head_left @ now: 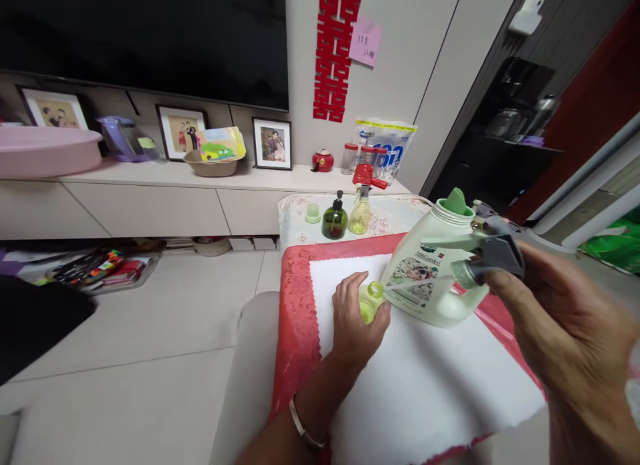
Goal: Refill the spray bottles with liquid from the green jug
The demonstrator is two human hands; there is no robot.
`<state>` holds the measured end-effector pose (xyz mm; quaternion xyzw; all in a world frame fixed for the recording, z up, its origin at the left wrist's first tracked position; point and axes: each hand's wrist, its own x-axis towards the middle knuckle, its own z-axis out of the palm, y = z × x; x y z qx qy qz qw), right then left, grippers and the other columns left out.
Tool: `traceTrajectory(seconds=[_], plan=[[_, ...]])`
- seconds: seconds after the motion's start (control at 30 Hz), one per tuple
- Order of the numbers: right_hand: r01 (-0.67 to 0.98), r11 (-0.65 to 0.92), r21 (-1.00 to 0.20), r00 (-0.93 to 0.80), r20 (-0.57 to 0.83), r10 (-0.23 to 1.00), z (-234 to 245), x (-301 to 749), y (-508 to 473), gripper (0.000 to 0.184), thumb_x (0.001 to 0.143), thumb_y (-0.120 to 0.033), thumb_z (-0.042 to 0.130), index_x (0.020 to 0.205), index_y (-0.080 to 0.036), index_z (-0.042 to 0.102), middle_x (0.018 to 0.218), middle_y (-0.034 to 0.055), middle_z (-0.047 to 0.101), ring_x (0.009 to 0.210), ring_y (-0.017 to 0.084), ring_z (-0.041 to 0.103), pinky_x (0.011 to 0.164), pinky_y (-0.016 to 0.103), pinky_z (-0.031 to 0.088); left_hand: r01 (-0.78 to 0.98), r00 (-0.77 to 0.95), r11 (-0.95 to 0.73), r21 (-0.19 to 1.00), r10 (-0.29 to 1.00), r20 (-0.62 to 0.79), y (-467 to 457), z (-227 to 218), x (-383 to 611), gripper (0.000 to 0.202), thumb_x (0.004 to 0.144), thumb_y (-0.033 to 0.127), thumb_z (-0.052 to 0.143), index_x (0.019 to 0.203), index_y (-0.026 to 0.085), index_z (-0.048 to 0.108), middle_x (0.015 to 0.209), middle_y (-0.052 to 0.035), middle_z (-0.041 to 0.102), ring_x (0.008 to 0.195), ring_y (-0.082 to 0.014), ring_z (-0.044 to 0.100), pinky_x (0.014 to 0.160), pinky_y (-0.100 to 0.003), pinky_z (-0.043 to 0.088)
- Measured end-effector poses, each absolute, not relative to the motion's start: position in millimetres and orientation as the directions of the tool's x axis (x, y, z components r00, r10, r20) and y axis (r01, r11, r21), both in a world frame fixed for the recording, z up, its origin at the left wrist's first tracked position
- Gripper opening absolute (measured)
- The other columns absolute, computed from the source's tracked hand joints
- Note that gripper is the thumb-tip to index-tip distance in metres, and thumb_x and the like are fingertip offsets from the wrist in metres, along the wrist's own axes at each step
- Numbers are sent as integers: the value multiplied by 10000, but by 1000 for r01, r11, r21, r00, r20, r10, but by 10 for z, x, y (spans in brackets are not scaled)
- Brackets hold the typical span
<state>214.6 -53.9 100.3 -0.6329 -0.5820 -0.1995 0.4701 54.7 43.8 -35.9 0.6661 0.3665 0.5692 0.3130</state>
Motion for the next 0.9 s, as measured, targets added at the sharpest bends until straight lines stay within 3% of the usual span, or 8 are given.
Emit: traceTrajectory(seconds=[0.13, 0.23, 0.5, 0.7, 0.9], plan=[[956, 216, -201, 36, 806, 591, 1101, 2070, -281, 300, 963, -347, 638, 1245, -251, 669, 1016, 32, 714, 823, 186, 652, 725, 307, 490, 114, 117, -505, 856, 862, 493, 464, -466, 568, 385, 825, 211, 653, 1205, 198, 598, 1192, -115, 678, 1153, -288, 617, 1037, -507, 480], [947, 293, -129, -87, 776, 624, 1132, 1991, -118, 271, 974, -295, 620, 1229, -206, 645, 1008, 38, 702, 825, 173, 641, 730, 294, 480, 66, 157, -510, 858, 854, 496, 491, -477, 560, 319, 855, 203, 639, 1173, 204, 620, 1163, -97, 693, 1128, -269, 626, 1026, -479, 491], [900, 367, -236, -159, 606, 779, 914, 1861, 110, 225, 993, -254, 592, 1205, -188, 627, 937, 12, 657, 815, 133, 607, 712, 254, 451, 59, 144, -532, 845, 842, 520, 499, -467, 559, 260, 887, 219, 619, 1146, 225, 630, 1130, -78, 717, 1083, -251, 653, 993, -449, 506], [871, 383, -308, -171, 541, 823, 695, 1827, 155, 170, 1001, -259, 559, 1142, -205, 637, 985, 42, 684, 856, 171, 642, 737, 290, 484, 86, 121, -564, 821, 824, 553, 502, -464, 555, 291, 847, 193, 640, 1137, 213, 631, 1114, -83, 728, 1057, -255, 664, 964, -444, 521], [865, 382, -326, -170, 525, 834, 607, 1836, 163, 261, 998, -257, 558, 1244, -200, 624, 1031, 57, 685, 915, 180, 659, 790, 302, 509, 83, 113, -556, 827, 830, 547, 497, -458, 548, 294, 848, 176, 618, 1139, 210, 635, 1126, -82, 733, 1072, -250, 666, 987, -444, 516]])
